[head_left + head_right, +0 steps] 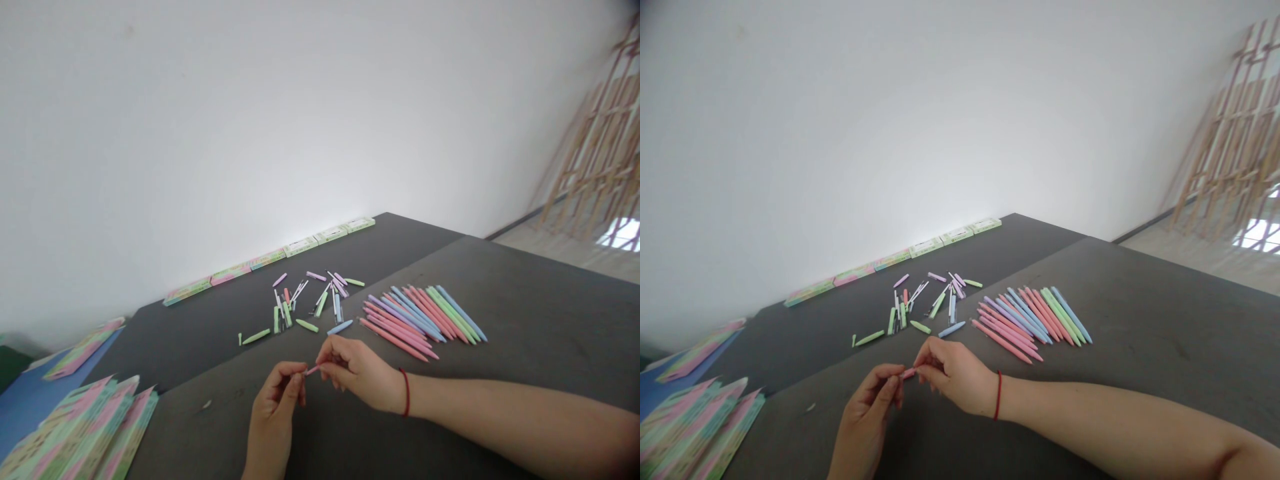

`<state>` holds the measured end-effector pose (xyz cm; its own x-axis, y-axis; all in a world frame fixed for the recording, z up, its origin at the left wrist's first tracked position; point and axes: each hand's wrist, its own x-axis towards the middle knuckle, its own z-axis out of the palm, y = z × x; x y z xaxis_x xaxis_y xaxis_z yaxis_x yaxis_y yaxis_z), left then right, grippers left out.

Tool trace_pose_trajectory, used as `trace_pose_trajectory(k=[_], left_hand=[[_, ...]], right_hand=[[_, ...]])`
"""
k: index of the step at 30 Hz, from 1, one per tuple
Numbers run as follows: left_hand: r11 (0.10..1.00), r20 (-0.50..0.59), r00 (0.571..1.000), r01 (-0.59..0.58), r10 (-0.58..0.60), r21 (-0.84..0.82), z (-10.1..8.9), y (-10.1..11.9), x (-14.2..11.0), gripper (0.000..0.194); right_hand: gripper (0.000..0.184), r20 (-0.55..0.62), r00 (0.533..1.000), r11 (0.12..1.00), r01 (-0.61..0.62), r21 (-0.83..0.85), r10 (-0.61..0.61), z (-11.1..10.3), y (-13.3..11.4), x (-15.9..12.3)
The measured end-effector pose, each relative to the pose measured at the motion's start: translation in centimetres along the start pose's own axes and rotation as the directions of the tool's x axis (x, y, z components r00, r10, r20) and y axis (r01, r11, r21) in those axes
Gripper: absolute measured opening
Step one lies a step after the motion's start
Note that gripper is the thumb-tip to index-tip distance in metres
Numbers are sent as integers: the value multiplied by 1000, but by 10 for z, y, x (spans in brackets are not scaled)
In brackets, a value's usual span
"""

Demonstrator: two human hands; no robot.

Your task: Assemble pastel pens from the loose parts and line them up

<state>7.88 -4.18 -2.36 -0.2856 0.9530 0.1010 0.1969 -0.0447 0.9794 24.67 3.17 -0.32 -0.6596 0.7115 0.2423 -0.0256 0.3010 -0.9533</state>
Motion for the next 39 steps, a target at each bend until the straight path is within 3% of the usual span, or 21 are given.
trace_pose_trajectory(k=[6, 13, 19, 26, 33, 39], left_hand=[[998, -5, 1000, 26, -27, -65, -1, -6, 1, 26], [992, 25, 1000, -20, 17, 127, 3, 13, -4, 20], [971, 58, 993, -111, 101, 213, 4, 22, -5, 17], [932, 74, 980, -199, 186, 301, 2, 18, -7, 14], [909, 107, 969, -247, 224, 336, 0, 15, -6, 12], [937, 127, 983, -166, 132, 308, 2, 13, -6, 14]], right_hand=[[5, -42, 999, 994, 29, -106, -34, 0, 3, 0], [6, 36, 994, 967, 105, -234, -99, -2, 0, -3], [10, 82, 997, 999, -15, 45, 11, 3, 4, -3], [17, 192, 968, 888, -229, 399, 164, 10, 15, 5], [27, 283, 931, 801, -348, 488, 232, 7, 14, 8], [32, 296, 923, 741, -376, 556, 246, 11, 16, 7]])
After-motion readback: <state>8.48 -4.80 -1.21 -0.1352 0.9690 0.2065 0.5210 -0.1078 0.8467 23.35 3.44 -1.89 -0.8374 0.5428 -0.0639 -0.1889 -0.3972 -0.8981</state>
